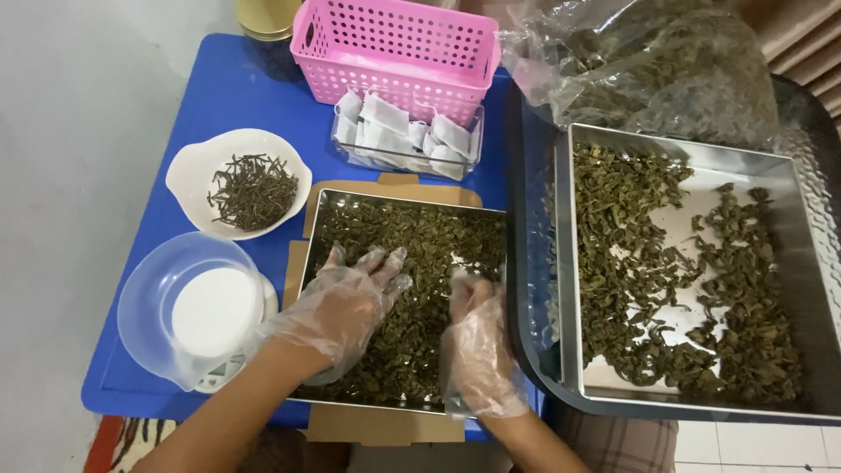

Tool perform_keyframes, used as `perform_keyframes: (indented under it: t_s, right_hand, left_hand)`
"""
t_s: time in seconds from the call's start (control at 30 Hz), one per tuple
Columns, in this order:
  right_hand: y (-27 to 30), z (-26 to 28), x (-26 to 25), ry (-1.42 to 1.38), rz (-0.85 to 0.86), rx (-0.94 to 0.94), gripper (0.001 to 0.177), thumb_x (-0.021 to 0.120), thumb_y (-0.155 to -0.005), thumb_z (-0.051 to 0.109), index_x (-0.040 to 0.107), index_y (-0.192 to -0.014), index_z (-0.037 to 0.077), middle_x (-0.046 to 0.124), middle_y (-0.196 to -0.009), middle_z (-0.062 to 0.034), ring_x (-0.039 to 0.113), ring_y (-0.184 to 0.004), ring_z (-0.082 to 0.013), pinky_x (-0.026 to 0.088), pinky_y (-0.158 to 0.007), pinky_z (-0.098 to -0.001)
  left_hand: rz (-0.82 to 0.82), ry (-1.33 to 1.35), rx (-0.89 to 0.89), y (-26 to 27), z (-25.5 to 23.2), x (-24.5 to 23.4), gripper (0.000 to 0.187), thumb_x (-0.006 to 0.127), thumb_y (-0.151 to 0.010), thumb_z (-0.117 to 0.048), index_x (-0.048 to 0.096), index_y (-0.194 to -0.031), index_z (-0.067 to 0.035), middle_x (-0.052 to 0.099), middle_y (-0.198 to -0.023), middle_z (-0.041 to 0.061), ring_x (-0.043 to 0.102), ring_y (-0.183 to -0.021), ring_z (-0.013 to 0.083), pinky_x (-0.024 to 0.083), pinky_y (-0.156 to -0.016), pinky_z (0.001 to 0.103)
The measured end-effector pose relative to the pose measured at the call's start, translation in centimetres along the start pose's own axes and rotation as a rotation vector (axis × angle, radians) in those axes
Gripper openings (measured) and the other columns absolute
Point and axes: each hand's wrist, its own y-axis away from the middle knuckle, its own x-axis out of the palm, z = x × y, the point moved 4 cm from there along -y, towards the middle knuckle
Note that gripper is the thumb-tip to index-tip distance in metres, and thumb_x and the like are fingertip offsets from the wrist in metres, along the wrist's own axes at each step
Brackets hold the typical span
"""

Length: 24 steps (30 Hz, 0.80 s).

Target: Manually picking up dried tea leaves and filling them into small white tea bags on a production table.

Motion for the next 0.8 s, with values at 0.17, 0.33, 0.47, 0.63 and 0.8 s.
perform_keyframes:
  t_s: [0.17, 0.33, 0.47, 0.63, 0.8]
  right_hand:
    - [0.7, 2.8, 2.8, 0.570, -0.172, 0.106, 0.047, 0.052, -0.115, 0.035, 0.040, -0.150, 0.005, 0.067, -0.102, -0.0027, 0.063, -0.095, -0.0115, 0.055, -0.087, -0.0215]
    - [-0.9, 3.6, 3.3, 1.150, -0.265, -0.161, 0.035, 0.051, -0.113, 0.034, 0.045, -0.137, 0.009, 0.064, -0.098, -0.0011, 0.061, -0.089, -0.0106, 0.052, -0.081, -0.0216]
    - [-2.3, 4.3, 4.2, 1.880, -0.360, -0.510, 0.022, 0.050, -0.110, 0.033, 0.051, -0.119, 0.013, 0.061, -0.092, 0.0010, 0.057, -0.082, -0.0094, 0.048, -0.073, -0.0218]
    - [-3.4, 3.8, 5.4, 2.596, -0.439, -0.888, 0.017, 0.049, -0.107, 0.032, 0.056, -0.102, 0.018, 0.057, -0.085, 0.0030, 0.053, -0.074, -0.0083, 0.044, -0.066, -0.0221]
    - [-2.4, 3.7, 7.5, 3.278, -0.455, -1.365, 0.026, 0.048, -0.105, 0.031, 0.062, -0.085, 0.022, 0.054, -0.079, 0.0050, 0.050, -0.066, -0.0072, 0.040, -0.059, -0.0224]
  left_hand:
    - [0.144, -0.037, -0.047, 0.5, -0.2, -0.9, 0.063, 0.028, -0.107, -0.018, 0.004, -0.162, -0.035, -0.009, -0.172, -0.007, -0.006, -0.157, 0.0209, -0.005, -0.125, 0.062]
    - [-0.087, -0.387, 0.096, -1.8, 1.8, 2.7, 0.054, 0.056, -0.094, -0.042, 0.042, -0.145, -0.033, 0.008, -0.171, -0.006, 0.004, -0.158, 0.0263, 0.005, -0.118, 0.073]
    - [-0.067, 0.026, 0.154, -1.1, 2.0, 2.1, 0.036, 0.070, -0.088, -0.035, 0.064, -0.124, -0.030, 0.012, -0.172, -0.002, 0.003, -0.158, 0.0304, -0.004, -0.115, 0.078]
    - [-0.101, 0.018, 0.124, -1.5, 2.1, 2.8, 0.048, 0.069, -0.088, -0.029, 0.057, -0.134, -0.031, 0.015, -0.171, -0.001, 0.006, -0.158, 0.0272, -0.004, -0.116, 0.075]
    - [0.041, 0.656, -0.001, 3.5, 0.0, -3.5, 0.042, 0.045, -0.097, -0.018, 0.057, -0.137, -0.016, 0.009, -0.174, -0.001, -0.007, -0.160, 0.0259, -0.015, -0.120, 0.068]
